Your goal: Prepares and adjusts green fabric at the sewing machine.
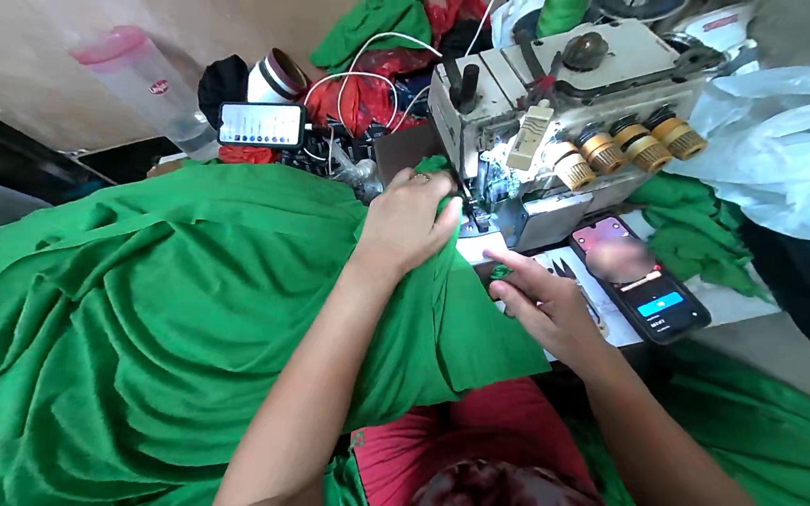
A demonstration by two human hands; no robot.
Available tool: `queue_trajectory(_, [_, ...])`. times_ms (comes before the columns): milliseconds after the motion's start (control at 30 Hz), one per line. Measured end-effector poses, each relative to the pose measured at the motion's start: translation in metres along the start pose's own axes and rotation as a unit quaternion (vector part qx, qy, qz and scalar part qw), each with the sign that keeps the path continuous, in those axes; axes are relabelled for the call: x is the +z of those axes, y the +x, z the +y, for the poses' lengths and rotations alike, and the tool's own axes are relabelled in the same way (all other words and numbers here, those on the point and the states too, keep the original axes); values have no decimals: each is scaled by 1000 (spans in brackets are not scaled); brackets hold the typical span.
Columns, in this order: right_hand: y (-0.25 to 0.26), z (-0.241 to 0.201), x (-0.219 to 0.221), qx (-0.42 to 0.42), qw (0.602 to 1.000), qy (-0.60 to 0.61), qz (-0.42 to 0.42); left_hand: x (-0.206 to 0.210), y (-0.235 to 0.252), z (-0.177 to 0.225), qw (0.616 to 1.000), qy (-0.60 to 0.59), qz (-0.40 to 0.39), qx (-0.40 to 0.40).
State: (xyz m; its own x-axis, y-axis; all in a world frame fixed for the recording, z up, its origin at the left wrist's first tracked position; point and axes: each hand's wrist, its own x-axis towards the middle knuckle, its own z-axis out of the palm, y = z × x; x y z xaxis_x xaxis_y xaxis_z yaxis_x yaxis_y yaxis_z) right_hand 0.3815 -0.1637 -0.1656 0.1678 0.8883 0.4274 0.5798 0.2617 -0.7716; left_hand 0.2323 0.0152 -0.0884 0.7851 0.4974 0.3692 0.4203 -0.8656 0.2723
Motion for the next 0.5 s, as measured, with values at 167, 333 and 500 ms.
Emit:
queue_trajectory(167, [-6, -15, -5, -33, 998, 51, -18, -7, -34, 19, 989, 41, 39, -135])
queue_trajectory(333, [-5, -18, 11, -99, 992, 79, -6, -11, -92, 54, 985, -28, 69, -154])
queue_trajectory(500, [7, -8, -1, -125, 991, 15, -45, -4, -96, 86, 993, -93, 21, -66])
